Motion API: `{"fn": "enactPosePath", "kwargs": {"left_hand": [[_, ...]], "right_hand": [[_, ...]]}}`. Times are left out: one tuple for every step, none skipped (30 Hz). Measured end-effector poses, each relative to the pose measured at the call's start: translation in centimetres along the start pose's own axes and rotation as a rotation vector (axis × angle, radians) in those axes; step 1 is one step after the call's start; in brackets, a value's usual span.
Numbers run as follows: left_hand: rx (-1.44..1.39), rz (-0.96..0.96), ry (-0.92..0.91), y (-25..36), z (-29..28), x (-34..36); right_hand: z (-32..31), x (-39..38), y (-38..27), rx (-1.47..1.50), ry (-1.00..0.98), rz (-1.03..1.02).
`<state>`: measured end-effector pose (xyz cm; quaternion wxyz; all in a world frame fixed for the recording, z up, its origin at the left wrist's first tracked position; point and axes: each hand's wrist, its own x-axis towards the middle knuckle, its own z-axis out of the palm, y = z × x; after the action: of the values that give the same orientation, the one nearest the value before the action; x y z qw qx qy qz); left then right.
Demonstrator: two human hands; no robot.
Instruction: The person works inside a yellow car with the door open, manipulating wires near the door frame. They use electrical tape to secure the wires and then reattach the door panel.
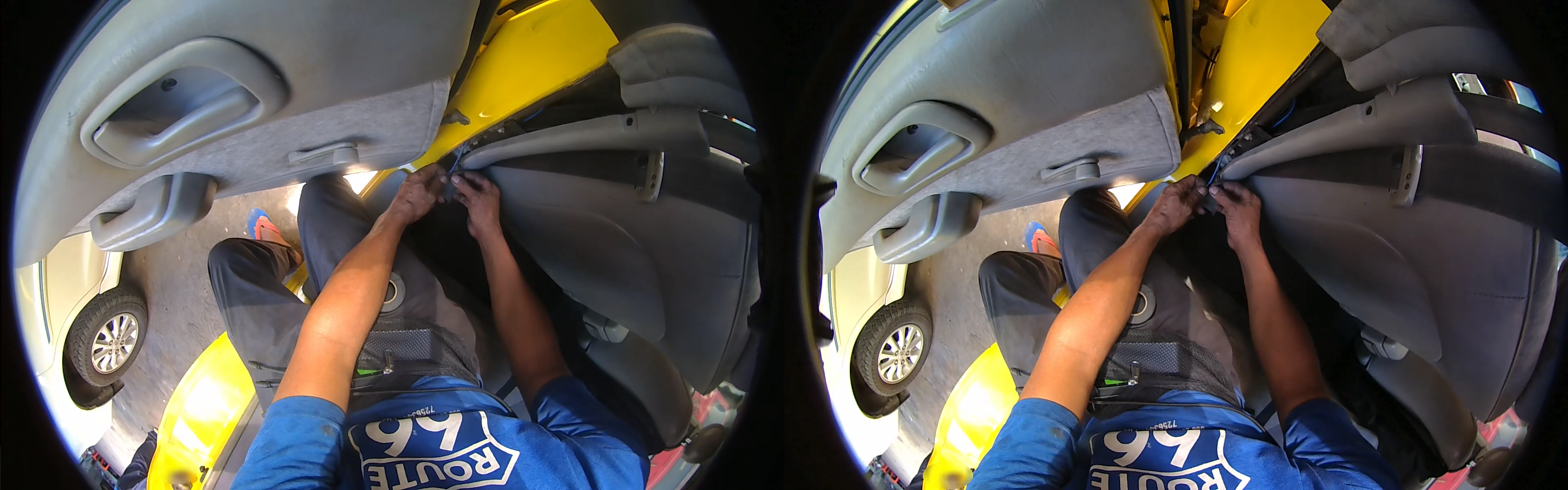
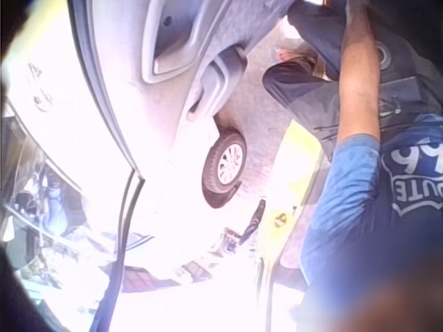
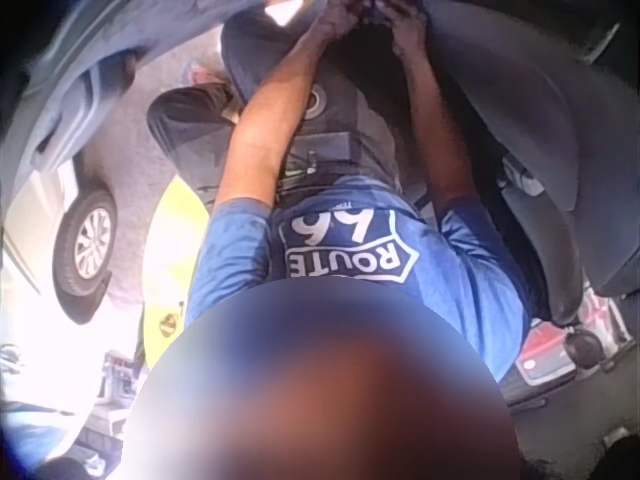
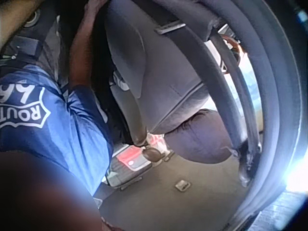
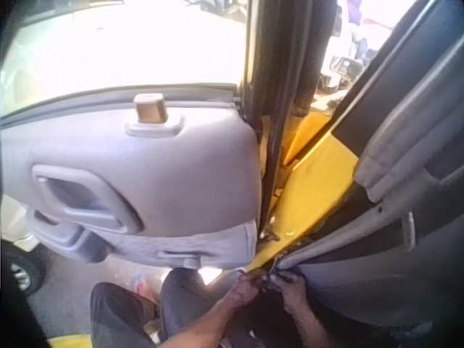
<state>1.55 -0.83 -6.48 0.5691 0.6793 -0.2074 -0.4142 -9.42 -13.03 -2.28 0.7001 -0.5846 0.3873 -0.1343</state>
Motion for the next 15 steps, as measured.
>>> {"fn": "enactPosePath", "kwargs": {"left_hand": [[-0.003, 0.025, 0.005, 0.1, 0.0, 0.0], [-0.008, 0.045, -0.002, 0.2, 0.0, 0.0], [-0.004, 0.039, 0.012, 0.3, -0.1, 0.0], [-0.004, 0.028, 0.015, 0.4, -0.2, 0.0], [-0.003, 0.02, 0.024, 0.4, -0.2, -0.1], [0.002, 0.015, 0.016, 0.5, -0.2, -0.1], [0.009, 0.014, 0.015, 0.4, -0.2, -0.2], [0.016, 0.015, 0.013, 0.4, -0.2, -0.2], [-0.008, 0.011, 0.014, 0.3, -0.2, -0.2], [-0.034, 0.008, 0.012, 0.2, -0.2, -0.1], [-0.059, 0.005, 0.01, 0.1, -0.1, 0.0], [-0.076, 0.018, 0.009, -0.1, -0.1, 0.0], [-0.093, 0.032, 0.007, -0.2, 0.0, 0.1], [-0.111, 0.044, 0.004, -0.3, 0.1, 0.2], [-0.111, 0.034, 0.009, -0.4, 0.2, 0.3]], "right_hand": [[-0.2, -0.1, 0.3, 0.006, -0.016, -0.019], [-0.5, -0.2, 0.5, 0.016, -0.039, -0.042], [-0.8, -0.1, 0.7, -0.009, -0.028, -0.055], [-1.2, -0.1, 0.9, -0.032, -0.024, -0.071], [-1.4, -0.2, 1.0, -0.056, -0.02, -0.086], [-1.6, -0.2, 1.1, -0.034, -0.014, -0.098], [-1.8, -0.3, 1.1, -0.012, -0.009, -0.112], [-1.9, -0.3, 1.0, 0.014, 0.001, -0.114], [-1.9, -0.3, 0.9, 0.02, -0.009, -0.122], [-2.0, -0.3, 0.7, 0.029, -0.014, -0.118], [-2.0, -0.3, 0.5, 0.034, -0.006, -0.099], [-2.0, -0.3, 0.4, -0.001, -0.022, -0.109], [-2.1, -0.2, 0.2, -0.04, -0.025, -0.104], [-2.1, -0.1, 0.0, -0.066, -0.037, -0.121], [-2.1, 0.0, -0.1, -0.11, -0.039, -0.107]]}}
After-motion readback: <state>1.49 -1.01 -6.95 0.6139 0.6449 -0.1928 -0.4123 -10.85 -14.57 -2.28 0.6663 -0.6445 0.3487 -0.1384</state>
